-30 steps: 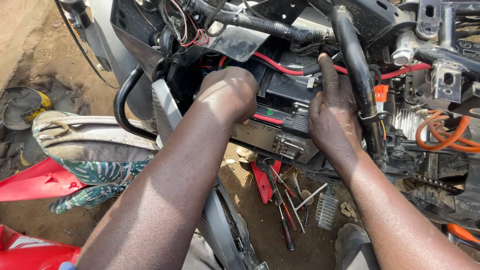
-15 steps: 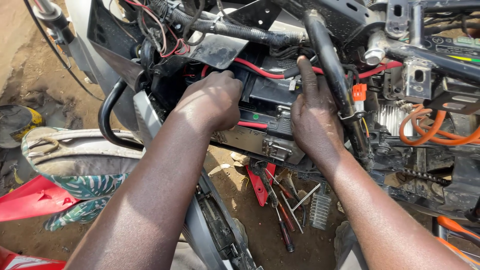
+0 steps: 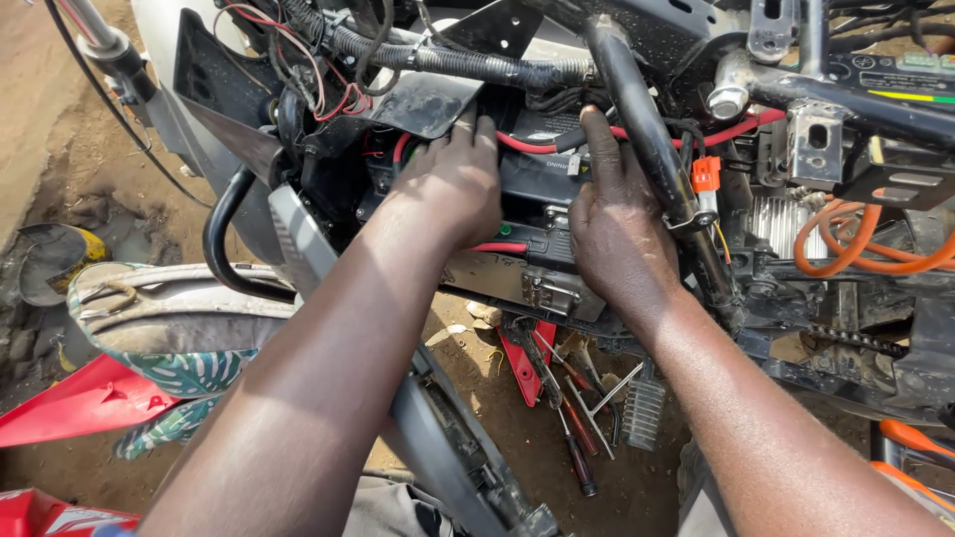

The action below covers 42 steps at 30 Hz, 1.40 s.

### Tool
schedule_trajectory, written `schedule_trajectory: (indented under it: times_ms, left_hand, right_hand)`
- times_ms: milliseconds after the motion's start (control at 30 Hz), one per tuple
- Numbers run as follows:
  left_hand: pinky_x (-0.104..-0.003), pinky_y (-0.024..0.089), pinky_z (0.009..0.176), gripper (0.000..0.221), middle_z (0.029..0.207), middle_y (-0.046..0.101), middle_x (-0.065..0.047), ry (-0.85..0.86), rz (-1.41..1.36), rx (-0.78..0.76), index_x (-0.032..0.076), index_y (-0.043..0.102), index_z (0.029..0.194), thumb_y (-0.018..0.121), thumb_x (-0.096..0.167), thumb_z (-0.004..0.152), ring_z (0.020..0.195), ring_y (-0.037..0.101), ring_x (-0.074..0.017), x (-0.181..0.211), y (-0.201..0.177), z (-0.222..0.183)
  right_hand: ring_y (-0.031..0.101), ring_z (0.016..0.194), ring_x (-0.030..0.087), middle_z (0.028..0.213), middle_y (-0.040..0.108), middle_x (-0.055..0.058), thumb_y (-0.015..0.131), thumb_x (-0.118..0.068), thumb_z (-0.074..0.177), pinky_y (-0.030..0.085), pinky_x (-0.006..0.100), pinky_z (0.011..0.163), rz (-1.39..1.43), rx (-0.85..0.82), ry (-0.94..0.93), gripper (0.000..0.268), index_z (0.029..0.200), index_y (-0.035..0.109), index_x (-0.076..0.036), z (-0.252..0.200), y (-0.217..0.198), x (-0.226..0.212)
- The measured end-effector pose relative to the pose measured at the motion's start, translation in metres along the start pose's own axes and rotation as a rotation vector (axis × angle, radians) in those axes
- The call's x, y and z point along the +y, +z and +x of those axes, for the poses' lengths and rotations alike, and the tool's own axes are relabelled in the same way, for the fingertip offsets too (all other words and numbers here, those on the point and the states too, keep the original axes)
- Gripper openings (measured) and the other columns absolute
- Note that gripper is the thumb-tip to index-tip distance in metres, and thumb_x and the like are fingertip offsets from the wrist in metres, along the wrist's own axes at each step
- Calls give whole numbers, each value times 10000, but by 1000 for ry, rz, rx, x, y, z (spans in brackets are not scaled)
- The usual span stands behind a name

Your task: Connecting and securing battery terminals and power cables on a motorcycle

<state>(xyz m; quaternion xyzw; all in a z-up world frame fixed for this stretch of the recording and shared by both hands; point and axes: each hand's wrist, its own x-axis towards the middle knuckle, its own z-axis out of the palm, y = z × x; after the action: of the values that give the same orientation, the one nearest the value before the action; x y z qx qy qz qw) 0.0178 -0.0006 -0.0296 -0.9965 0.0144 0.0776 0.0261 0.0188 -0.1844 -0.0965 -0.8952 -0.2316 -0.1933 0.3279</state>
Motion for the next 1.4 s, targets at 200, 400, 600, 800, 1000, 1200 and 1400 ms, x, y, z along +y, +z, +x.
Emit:
schedule_trajectory:
  times_ms: [200,400,600,800,1000,1200,1400]
  left_hand:
    - [-569,363,1115,738,1461,518,-210,-193,-52,-113,75,268,1566,438,229,865,1272,594,-437,8,1,34]
    - [-539,324,1144,624,1385,634,-131,-245,-36,-154,138,371,1491,390,212,872,1267,620,-386,11,-9,28]
    - [-559,190,1240,665,1606,448,-77,-304,-63,-194,187,185,1610,249,203,949,1355,549,-405,14,-19,18]
    - [-472,138,1276,953,1692,249,-71,-417,-6,-246,274,-39,1665,517,156,900,1589,110,-367,16,-17,33]
    - [-501,381,1169,930,1729,136,-28,-440,-29,-296,329,-28,1664,566,271,950,1561,111,-418,21,-31,24]
    - [-469,411,1155,927,1736,-106,136,-185,-30,-277,268,24,1663,518,-7,928,1574,173,-272,30,-36,10]
    - [-482,305,1180,866,1639,357,-71,-351,52,-300,189,-80,1671,442,219,982,1485,370,-294,18,-8,50]
  right_hand:
    - [518,1212,508,1249,502,233,456,-73,1004,424,684,979,48,-64,27,707,1640,198,-245,0,-14,-6]
    - [498,1252,527,1297,490,252,461,-76,1008,395,706,1013,60,-76,25,700,1640,204,-233,0,3,10]
    - [475,1283,531,1343,459,254,453,-88,1019,397,699,1041,118,-116,68,702,1644,182,-255,1,-7,1]
    - [360,1431,480,1526,425,249,467,-122,1008,272,585,1169,99,-20,2,655,1627,255,-150,-4,11,16]
    - [320,1433,510,1486,425,285,474,-144,1002,247,623,1159,86,-37,23,663,1630,261,-129,-1,13,15]
    - [319,1422,562,1473,431,331,469,-107,993,193,649,1177,72,-18,-14,656,1619,276,-88,-1,9,9]
    - [409,1337,508,1397,455,291,481,-153,1005,328,604,1097,48,-57,23,690,1649,234,-140,-4,13,15]
